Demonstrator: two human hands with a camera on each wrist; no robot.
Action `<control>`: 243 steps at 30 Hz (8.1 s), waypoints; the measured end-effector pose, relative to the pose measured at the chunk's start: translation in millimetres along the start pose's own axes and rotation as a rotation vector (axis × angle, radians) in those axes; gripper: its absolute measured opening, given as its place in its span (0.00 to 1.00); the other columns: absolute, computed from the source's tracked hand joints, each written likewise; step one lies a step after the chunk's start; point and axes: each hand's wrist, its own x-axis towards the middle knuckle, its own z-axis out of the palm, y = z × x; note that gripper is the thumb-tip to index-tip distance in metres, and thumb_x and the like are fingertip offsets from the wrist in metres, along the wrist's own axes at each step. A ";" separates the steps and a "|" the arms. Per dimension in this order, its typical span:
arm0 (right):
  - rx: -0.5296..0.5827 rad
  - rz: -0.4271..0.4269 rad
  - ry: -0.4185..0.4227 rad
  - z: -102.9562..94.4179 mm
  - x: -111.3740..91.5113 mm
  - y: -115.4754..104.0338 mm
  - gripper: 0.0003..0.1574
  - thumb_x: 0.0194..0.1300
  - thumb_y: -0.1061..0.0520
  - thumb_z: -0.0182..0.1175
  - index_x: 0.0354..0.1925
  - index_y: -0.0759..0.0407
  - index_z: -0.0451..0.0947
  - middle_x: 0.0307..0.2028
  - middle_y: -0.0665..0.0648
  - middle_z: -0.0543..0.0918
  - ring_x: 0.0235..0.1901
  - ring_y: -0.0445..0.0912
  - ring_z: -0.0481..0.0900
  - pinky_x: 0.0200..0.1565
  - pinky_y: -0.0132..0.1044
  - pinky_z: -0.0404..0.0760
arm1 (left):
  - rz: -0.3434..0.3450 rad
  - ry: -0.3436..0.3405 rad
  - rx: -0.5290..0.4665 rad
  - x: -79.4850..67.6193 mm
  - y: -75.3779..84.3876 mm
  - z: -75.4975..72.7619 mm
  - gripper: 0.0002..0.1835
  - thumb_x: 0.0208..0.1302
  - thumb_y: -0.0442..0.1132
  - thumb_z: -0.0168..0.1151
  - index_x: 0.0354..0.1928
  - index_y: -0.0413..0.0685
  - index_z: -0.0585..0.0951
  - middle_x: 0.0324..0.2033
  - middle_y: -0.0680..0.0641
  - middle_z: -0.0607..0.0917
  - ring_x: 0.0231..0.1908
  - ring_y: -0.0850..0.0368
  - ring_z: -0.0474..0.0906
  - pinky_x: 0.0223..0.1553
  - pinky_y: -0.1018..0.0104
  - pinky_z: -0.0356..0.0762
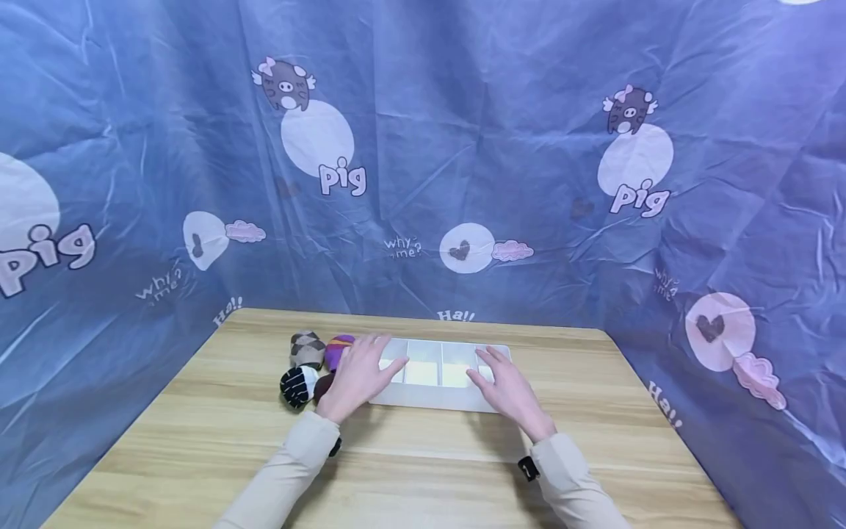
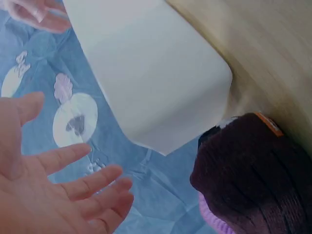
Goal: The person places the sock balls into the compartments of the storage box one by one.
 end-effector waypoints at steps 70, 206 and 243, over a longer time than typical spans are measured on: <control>0.629 0.386 -0.158 -14.8 -14.4 50.6 0.46 0.66 0.58 0.62 0.74 0.65 0.52 0.74 0.70 0.52 0.67 0.68 0.63 0.54 0.44 0.81 | -0.423 -0.122 -0.692 -42.5 -166.0 -53.0 0.31 0.55 0.34 0.70 0.61 0.32 0.74 0.58 0.29 0.77 0.59 0.36 0.73 0.62 0.51 0.69; 0.694 0.395 -0.221 -20.8 -20.8 49.7 0.49 0.66 0.58 0.63 0.75 0.64 0.48 0.75 0.70 0.51 0.64 0.69 0.68 0.43 0.47 0.86 | -0.374 0.099 -0.533 24.3 -28.1 27.3 0.18 0.47 0.44 0.75 0.42 0.49 0.85 0.28 0.49 0.85 0.29 0.57 0.77 0.34 0.64 0.74; 0.678 0.395 -0.215 -21.7 -16.8 57.5 0.49 0.67 0.57 0.62 0.76 0.61 0.48 0.75 0.67 0.50 0.64 0.67 0.68 0.43 0.44 0.86 | -0.238 0.058 -0.597 20.9 -45.3 21.2 0.11 0.54 0.35 0.72 0.41 0.42 0.87 0.34 0.45 0.88 0.33 0.57 0.81 0.38 0.65 0.78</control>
